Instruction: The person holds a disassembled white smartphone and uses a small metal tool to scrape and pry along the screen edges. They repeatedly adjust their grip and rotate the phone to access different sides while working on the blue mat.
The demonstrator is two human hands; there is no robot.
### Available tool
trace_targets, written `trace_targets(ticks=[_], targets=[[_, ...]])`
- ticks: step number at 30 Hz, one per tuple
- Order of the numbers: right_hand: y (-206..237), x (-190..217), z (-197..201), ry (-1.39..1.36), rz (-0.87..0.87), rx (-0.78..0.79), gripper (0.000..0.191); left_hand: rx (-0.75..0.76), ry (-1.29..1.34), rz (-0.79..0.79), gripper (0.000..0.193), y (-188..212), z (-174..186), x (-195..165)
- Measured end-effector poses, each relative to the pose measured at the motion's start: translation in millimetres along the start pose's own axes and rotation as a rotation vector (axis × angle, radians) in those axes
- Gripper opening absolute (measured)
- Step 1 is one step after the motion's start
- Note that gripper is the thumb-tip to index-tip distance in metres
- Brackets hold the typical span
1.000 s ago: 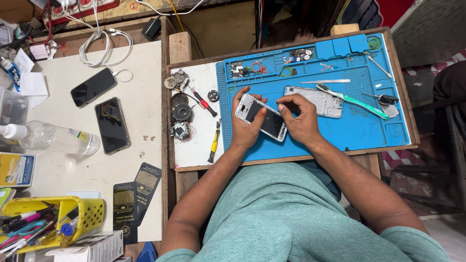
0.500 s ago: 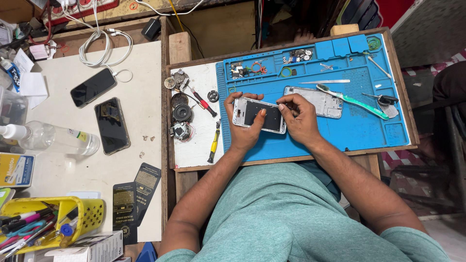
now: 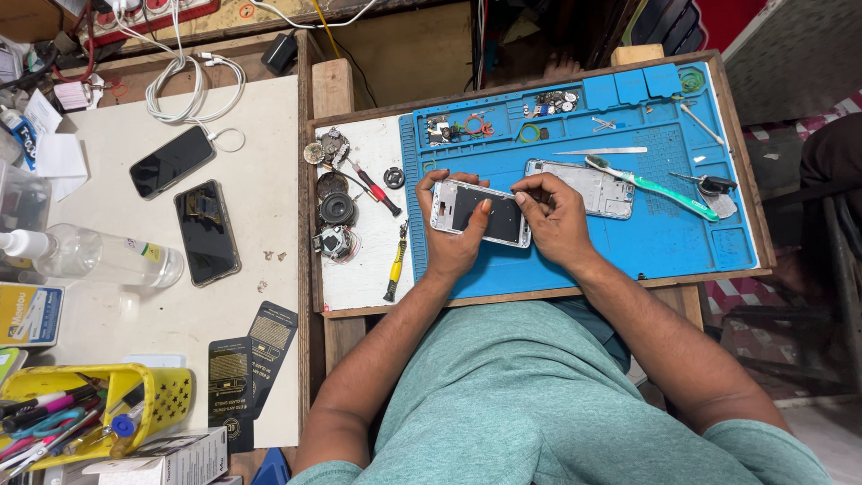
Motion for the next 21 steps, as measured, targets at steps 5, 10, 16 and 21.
trace_targets(ticks=[5,10,16,21], targets=[[-0.3,-1.3,0.0,-0.074,0.008,0.005,0.013,-0.011,-0.053,-0.026,0.067,-0.8,-0.2,0.3],[-0.5,-1.6,0.0,-0.039,0.005,-0.004,0.012,-0.015,-0.077,-0.030,0.067,-0.9,0.2,0.4],[-2.1,-0.4,-1.4,-0.043,0.010,-0.009,0.012,-0.015,-0.050,-0.017,0.069,-1.4,-0.1,0.8],[-3.3,1.5,-0.8,-0.029,0.016,-0.017,0.011,-0.009,-0.030,-0.014,0.070,-1.5,-0.6,1.3]])
Point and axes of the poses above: each hand's wrist, its own y-axis away from the middle knuckle, its own z-axis out of the back of the hand, x = y × z, the point moved 3 cm from there along -y, towards the middle knuckle, and after that the axes turned 8 degrees about -x, right-handed, at the moved point
